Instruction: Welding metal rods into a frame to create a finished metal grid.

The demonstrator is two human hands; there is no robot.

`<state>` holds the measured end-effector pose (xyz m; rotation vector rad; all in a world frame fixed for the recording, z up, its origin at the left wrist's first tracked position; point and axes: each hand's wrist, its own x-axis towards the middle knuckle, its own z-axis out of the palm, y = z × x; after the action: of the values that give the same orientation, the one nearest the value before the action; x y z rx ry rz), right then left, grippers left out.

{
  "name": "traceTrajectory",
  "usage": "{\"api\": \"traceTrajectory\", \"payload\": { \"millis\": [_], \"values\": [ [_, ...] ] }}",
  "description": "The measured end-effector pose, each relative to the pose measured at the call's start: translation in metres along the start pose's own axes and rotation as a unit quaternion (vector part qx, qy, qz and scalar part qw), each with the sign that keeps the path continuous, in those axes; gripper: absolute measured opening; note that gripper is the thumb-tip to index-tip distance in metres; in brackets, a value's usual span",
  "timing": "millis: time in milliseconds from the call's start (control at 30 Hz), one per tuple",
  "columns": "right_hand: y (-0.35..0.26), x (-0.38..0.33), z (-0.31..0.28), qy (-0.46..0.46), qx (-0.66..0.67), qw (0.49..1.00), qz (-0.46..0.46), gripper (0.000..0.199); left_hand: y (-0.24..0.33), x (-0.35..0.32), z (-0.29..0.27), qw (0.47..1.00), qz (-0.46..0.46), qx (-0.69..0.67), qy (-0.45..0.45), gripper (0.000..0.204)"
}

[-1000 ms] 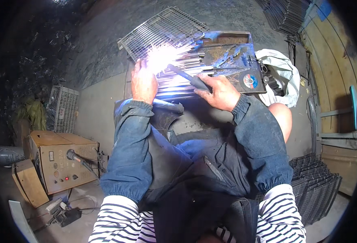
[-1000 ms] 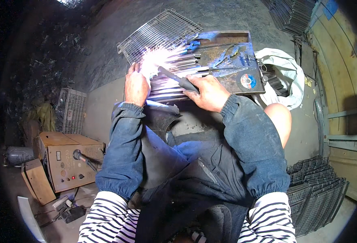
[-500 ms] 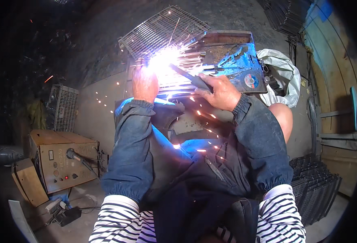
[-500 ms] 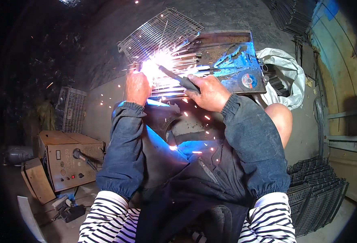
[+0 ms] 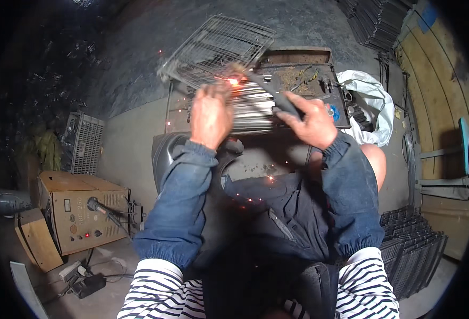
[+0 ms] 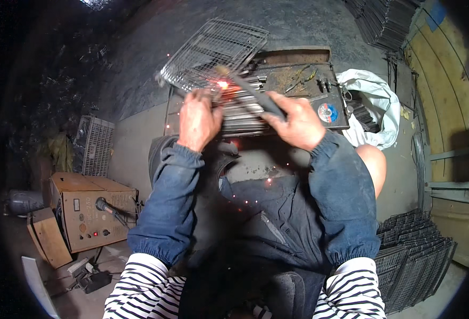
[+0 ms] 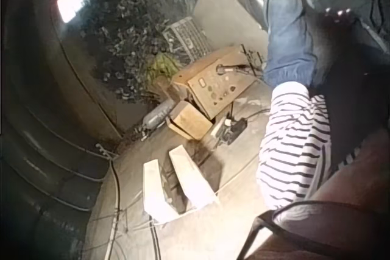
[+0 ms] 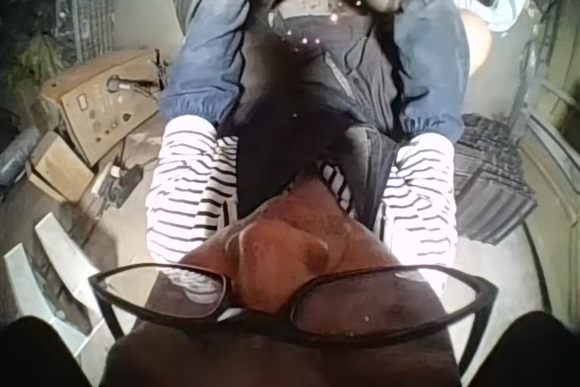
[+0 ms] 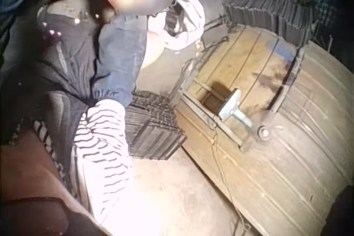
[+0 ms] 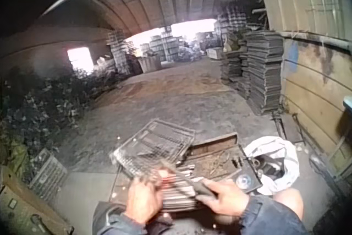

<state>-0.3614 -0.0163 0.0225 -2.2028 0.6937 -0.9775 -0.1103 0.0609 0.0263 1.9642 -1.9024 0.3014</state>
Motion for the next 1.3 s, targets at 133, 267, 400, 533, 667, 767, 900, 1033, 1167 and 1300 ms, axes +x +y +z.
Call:
{"api": "traceTrajectory", "payload": {
  "millis": [133,267,400,533,667,767,900,1033,1167,1300],
  "values": [
    [0.013,-0.01,-0.036,0.062,-0.016,0.997,0.042,0.042,0.032,0.033,-0.028,0.943,-0.097,-0.315,-0.042,0.052],
    [0.027,-0.022,-0.052,0.083,-0.007,0.993,0.085,0.045,-0.009,0.077,-0.021,0.985,0.032,-0.172,-0.008,0.044],
    [0.041,-0.033,-0.059,0.055,-0.032,0.989,0.133,0.05,-0.022,0.098,0.003,0.983,0.044,-0.092,-0.152,0.043],
    [0.043,-0.025,-0.05,0.037,-0.076,0.989,0.123,0.05,-0.013,0.101,0.044,0.995,0.087,-0.003,-0.047,0.043],
    [0.053,-0.011,-0.044,0.036,-0.082,0.988,0.125,0.051,-0.001,0.104,0.061,0.996,0.071,0.04,-0.03,0.043],
    [0.068,-0.002,-0.038,0.033,-0.09,0.986,0.133,0.051,0.001,0.103,0.062,0.996,0.074,0.041,-0.029,0.044],
    [0.068,0.011,-0.032,0.044,-0.077,0.985,0.15,0.051,-0.001,0.102,0.061,0.997,0.077,0.026,-0.019,0.045],
    [0.069,0.016,-0.031,0.021,-0.066,0.979,0.192,0.055,-0.001,0.102,0.062,0.996,0.062,0.047,-0.041,0.047],
    [0.068,0.016,-0.029,0.023,-0.059,0.98,0.186,0.054,-0.002,0.101,0.065,0.996,0.057,0.048,-0.044,0.048],
    [0.064,0.017,-0.031,0.013,-0.053,0.977,0.205,0.053,-0.001,0.099,0.066,0.995,0.072,0.065,-0.018,0.047]
  ]
}}
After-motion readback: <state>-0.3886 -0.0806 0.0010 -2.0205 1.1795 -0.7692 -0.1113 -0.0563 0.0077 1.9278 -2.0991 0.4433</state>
